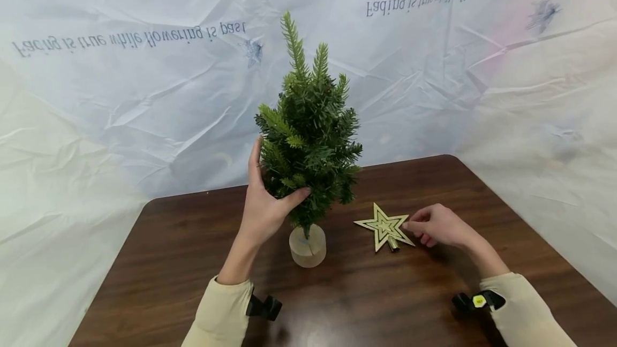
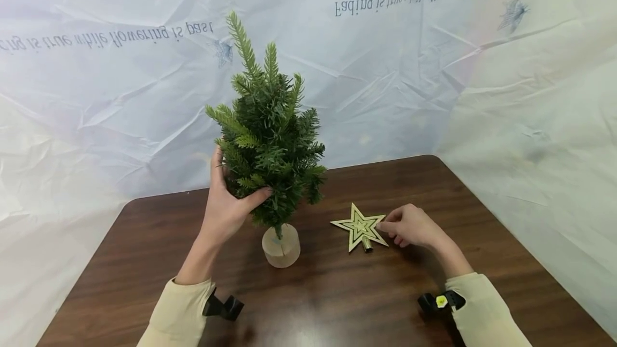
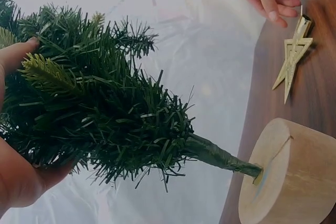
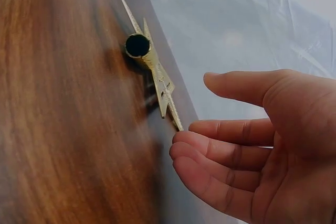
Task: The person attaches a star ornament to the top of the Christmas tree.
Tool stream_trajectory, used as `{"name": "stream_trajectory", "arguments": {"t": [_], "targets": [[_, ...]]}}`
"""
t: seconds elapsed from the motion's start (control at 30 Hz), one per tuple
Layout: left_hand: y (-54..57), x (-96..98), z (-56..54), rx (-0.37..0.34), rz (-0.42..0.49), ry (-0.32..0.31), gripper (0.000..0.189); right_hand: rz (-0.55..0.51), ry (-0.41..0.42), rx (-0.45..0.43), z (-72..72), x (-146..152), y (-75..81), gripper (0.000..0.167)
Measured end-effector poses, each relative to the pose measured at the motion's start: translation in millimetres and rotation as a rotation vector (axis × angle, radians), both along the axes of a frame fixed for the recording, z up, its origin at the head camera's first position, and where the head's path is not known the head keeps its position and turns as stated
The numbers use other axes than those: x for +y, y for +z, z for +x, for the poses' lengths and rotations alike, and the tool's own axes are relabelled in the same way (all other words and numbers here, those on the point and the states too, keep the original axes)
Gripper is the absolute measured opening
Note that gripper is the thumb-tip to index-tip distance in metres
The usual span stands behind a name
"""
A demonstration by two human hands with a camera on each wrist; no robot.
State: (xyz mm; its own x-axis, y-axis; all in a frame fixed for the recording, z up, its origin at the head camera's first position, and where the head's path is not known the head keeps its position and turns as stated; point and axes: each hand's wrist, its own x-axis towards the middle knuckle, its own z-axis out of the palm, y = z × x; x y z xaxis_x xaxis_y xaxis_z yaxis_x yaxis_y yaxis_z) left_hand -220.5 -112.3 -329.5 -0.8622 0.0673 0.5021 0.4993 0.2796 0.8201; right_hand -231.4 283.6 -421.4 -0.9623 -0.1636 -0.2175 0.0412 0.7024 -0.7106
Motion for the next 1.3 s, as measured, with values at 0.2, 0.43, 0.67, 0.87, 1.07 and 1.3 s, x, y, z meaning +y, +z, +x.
{"name": "stream_trajectory", "arguments": {"t": [0.2,0.43,0.67,0.87,1.07,1.3], "targets": [[0.5,-0.6,-0.7,-0.042,0.003,0.000,0.119,0.001,0.008,0.001,0.8,1,-1.2,0.040],[-0.8,0.8,-3.5,-0.040,0.012,-0.025,0.118,-0.016,0.002,-0.012,3.5,2,-3.7,0.043],[-3.2,-1.5,-6.6,-0.017,0.008,-0.078,0.116,-0.101,0.025,-0.034,6.0,3,-6.5,0.033],[-6.6,0.7,-7.5,0.021,0.016,-0.101,0.114,-0.147,0.024,-0.087,9.0,5,-9.2,0.034],[-10.6,4.0,-9.7,0.127,0.045,-0.115,0.106,-0.165,0.051,-0.094,9.6,8,-12.6,0.033],[-13.8,6.2,-9.5,0.158,0.075,-0.107,0.101,-0.153,0.049,-0.098,9.4,6,-12.8,0.032]]}}
